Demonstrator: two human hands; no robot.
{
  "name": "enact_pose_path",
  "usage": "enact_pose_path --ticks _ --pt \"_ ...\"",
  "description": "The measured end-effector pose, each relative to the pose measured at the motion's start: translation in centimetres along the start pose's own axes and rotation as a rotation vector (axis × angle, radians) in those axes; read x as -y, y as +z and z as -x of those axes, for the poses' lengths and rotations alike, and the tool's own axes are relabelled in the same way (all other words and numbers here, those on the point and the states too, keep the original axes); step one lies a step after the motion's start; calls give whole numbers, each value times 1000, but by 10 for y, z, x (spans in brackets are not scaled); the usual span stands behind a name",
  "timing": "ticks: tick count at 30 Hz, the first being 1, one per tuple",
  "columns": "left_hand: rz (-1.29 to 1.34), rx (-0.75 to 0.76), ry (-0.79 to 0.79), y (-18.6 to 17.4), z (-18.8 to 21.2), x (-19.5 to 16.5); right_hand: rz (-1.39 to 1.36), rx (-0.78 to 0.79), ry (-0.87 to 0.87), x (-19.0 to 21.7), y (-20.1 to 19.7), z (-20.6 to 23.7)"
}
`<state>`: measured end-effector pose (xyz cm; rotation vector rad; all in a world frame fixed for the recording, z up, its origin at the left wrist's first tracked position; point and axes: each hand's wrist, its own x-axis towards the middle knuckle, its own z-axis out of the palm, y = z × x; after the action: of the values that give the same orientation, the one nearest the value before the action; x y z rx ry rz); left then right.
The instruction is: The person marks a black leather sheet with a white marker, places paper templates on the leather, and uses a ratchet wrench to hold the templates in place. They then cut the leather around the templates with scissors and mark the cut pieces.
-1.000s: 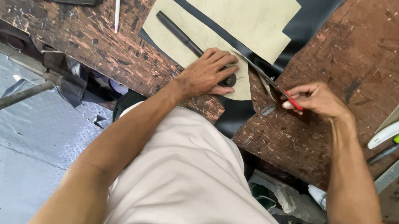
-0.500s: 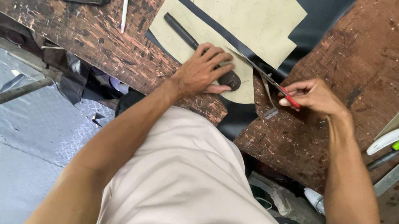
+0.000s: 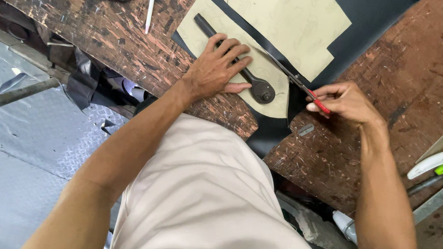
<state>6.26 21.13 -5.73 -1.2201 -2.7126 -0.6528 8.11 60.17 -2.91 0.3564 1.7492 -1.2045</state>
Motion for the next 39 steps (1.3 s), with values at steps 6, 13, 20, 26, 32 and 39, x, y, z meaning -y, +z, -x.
enact_pose_path --ticks 6,13,20,26,32,39 --pt "-24 -38 -28 -1 5 16 -8 10 48 14 2 -3" --pt "-80 -63 -98 -4 15 40 81 -32 55 27 11 -17" --pt "-101 -80 -123 -7 25 55 22 -13 67 34 13 -21" --pt "-73 -122 -153 -5 29 61 28 -13 -2 50 21 -30" --pt "-43 -107 -182 -6 35 65 66 -39 58 59 23 -35" --pt "-46 -153 -227 -4 34 65 77 -23 10 72 31 -43"
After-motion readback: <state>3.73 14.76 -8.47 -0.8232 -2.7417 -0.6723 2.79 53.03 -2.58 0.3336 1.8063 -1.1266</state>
